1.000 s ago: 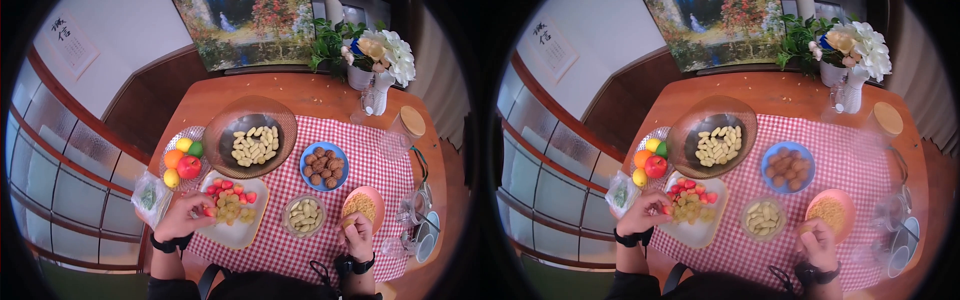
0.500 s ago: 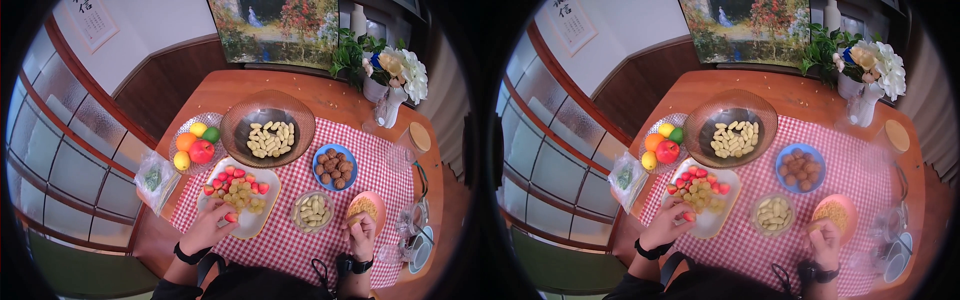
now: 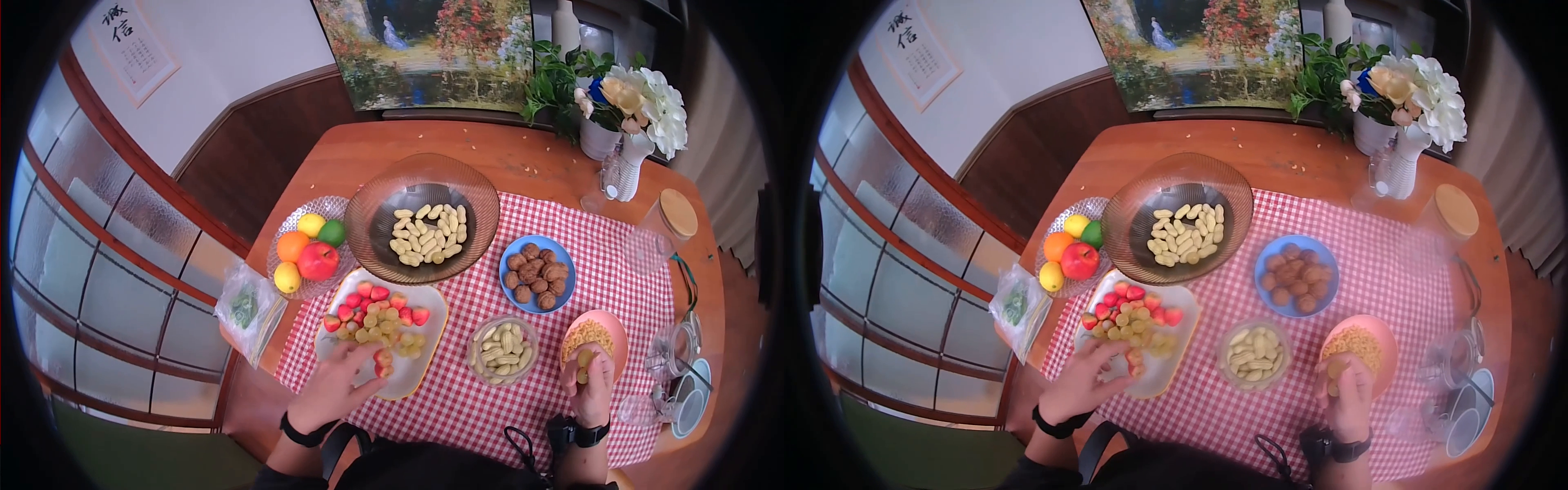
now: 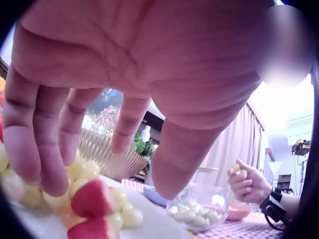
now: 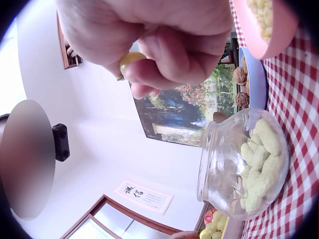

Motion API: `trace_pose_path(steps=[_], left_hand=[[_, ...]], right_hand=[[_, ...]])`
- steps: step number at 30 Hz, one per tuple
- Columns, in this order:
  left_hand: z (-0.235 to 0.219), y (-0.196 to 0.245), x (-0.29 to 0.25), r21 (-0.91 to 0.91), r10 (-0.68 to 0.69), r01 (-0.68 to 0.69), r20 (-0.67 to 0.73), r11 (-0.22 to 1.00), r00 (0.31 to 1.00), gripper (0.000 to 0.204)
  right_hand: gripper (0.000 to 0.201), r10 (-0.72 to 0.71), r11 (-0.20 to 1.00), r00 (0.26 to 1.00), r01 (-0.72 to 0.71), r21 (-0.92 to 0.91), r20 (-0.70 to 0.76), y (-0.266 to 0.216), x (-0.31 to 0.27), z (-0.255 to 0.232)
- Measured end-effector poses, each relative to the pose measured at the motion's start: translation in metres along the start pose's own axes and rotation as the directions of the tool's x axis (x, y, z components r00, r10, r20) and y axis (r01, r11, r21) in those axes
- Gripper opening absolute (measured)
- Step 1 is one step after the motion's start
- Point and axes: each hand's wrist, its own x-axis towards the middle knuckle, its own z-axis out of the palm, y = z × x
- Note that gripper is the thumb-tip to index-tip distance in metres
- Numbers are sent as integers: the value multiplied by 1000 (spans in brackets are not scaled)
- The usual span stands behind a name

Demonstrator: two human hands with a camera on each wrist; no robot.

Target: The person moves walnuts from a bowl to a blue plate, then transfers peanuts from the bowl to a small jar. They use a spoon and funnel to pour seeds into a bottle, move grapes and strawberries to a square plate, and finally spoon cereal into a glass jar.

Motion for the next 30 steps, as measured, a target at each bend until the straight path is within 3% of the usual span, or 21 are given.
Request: trace_pose_path(steps=[1, 3, 4, 6, 9, 11, 13, 15, 18, 20, 21, 30], left_hand=[[-8, 4, 4, 1, 2, -2, 5, 1000, 1000, 43], [-23, 12, 16, 159, 190, -169, -124, 973, 974, 41], [-30, 18, 25, 159, 192, -172, -119, 972, 974, 41], [-41, 33, 47, 197, 326, -297, -130, 934, 937, 37], [-42, 47, 86, 222, 380, -353, -92, 909, 920, 30], [-34, 51, 115, 263, 410, -378, -79, 888, 909, 29], [-24, 49, 145, 132, 496, -498, 51, 857, 867, 25], [-12, 43, 171, 158, 507, -517, 102, 841, 856, 24], [-5, 41, 192, 216, 464, -507, 222, 834, 858, 27], [-3, 43, 198, 219, 254, -360, 397, 907, 882, 32], [-1, 42, 200, 222, 256, -365, 401, 904, 879, 32], [-3, 43, 211, 257, 152, -352, 572, 900, 806, 44]], right_hand=[[41, 1, 1000, 1000, -1, 0, -5, -1, 0, 1], [35, -19, 999, 998, 21, 37, -59, -4, -1, 8], [35, -19, 999, 998, 21, 38, -64, -6, -1, 10], [27, 19, 1000, 997, -18, 9, -80, -9, -1, 12], [26, 5, 999, 1000, -4, -34, 19, -3, 2, 3], [25, 9, 1000, 1000, -10, -16, -19, -9, 4, 9], [25, 17, 1000, 998, -16, 7, -56, -10, 4, 14], [24, -19, 998, 994, 25, 62, -109, -6, 4, 14], [24, -33, 998, 996, 37, 49, -81, -6, 4, 12], [23, -18, 998, 1000, 20, 68, -21, -10, 3, 6], [22, -3, 997, 999, 0, 83, 44, -12, 3, 4], [23, -57, 998, 998, 57, 1, 10, -10, 0, 3]])
